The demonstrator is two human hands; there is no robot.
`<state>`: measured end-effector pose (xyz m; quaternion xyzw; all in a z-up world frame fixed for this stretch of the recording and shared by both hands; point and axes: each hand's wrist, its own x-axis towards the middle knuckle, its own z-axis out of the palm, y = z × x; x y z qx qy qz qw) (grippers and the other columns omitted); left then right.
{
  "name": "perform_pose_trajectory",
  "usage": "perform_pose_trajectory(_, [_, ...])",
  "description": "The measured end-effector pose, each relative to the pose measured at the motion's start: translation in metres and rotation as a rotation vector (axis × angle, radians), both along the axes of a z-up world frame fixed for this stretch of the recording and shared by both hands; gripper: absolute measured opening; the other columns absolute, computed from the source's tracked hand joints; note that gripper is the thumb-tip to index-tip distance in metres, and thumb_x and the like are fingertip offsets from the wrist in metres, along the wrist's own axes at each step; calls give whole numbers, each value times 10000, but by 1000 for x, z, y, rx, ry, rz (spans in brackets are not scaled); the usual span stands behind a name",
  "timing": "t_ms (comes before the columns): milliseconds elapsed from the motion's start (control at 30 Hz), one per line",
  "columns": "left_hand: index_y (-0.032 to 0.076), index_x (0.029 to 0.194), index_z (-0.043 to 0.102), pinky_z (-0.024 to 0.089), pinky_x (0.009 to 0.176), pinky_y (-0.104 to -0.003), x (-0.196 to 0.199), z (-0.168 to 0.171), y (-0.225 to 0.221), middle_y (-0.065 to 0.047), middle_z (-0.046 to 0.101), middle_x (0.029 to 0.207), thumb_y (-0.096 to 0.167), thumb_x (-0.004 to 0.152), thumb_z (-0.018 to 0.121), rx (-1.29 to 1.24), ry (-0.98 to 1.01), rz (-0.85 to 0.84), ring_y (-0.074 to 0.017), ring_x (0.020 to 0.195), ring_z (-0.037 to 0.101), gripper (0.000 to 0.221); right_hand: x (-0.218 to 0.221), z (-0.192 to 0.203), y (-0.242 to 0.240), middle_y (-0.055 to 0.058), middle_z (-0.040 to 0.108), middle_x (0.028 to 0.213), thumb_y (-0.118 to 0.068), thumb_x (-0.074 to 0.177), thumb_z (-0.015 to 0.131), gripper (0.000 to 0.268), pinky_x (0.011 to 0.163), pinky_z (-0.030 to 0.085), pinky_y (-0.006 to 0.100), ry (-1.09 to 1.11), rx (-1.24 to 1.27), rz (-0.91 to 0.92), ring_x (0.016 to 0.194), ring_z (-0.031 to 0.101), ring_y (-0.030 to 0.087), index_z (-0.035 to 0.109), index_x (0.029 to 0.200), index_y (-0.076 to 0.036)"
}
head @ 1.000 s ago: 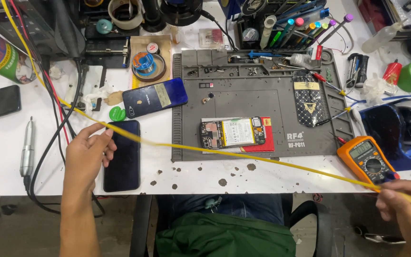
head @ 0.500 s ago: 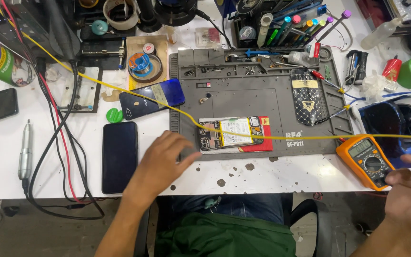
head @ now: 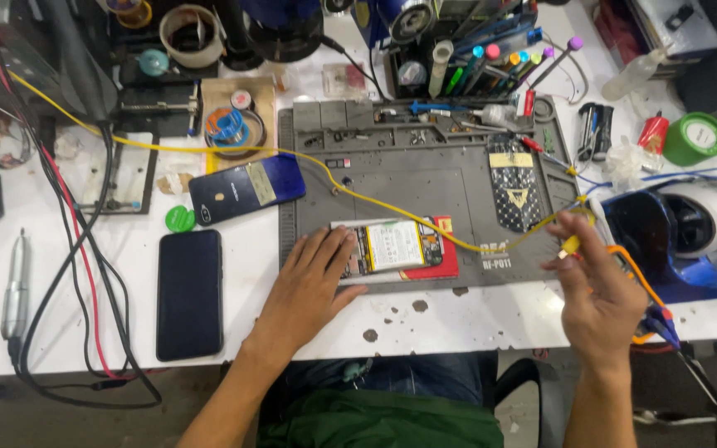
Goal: Testing a mobile phone battery with a multimeter and then installing it into the phone's internal frame.
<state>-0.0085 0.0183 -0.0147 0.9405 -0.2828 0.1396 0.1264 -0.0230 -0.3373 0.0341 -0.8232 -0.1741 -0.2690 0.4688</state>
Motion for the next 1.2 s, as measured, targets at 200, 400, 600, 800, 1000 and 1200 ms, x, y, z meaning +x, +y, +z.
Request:
perform_pose_trajectory(200, [46, 1515, 412, 325, 1195, -510, 5, -9, -1, -142, 417, 1581, 485, 964, 639, 8, 75, 16, -329, 1466, 364, 741, 9, -17, 23, 209, 656, 1361, 56, 1008, 579, 415, 805, 667, 314, 186, 13, -42, 1047, 735, 274, 550, 1421, 63])
perform_pose_trajectory(400, [85, 1510, 466, 329, 1197, -505, 9, -14, -5, -141, 449, 1559, 498, 986, 606, 11, 98, 22, -324, 1478, 375, 682, 13, -33, 33, 189, 699, 1303, 23, 958, 641, 442, 776, 630, 338, 290, 75, -98, 938, 722, 252, 610, 1399, 0])
perform_pose_trajectory(600, [132, 1516, 488, 345, 1185, -502, 9, -12, -5, -137, 486, 1519, 520, 992, 587, 22, 107, 45, -316, 1469, 394, 659, 13, -33, 41, 225, 698, 1292, 36, 949, 642, 456, 757, 612, 392, 354, 129, -129, 1008, 733, 346, 630, 1399, -41])
perform_pose_trajectory(800, [157, 1519, 489, 348, 1183, -498, 10, -13, -5, -128, 496, 1511, 517, 989, 592, 19, 108, 51, -308, 1465, 403, 649, 13, -36, 40, 223, 695, 1302, 30, 956, 631, 459, 786, 607, 402, 392, 138, -134, 1020, 732, 340, 617, 1411, -34])
perform_pose_trajectory(1000, [173, 1527, 479, 347, 1184, -494, 9, -13, -5, -120, 491, 1516, 518, 989, 592, 24, 107, 53, -303, 1467, 400, 649, 13, -36, 40, 234, 693, 1302, 49, 940, 640, 464, 813, 602, 436, 391, 127, -133, 1030, 728, 372, 622, 1399, -19])
perform_pose_trajectory(1200, [207, 1554, 439, 340, 1186, -505, 9, -13, -5, -115, 475, 1523, 510, 997, 583, 31, 135, 53, -303, 1473, 387, 650, 13, -36, 38, 239, 702, 1279, 75, 926, 653, 470, 847, 595, 451, 379, 82, -147, 1052, 719, 385, 633, 1386, -18])
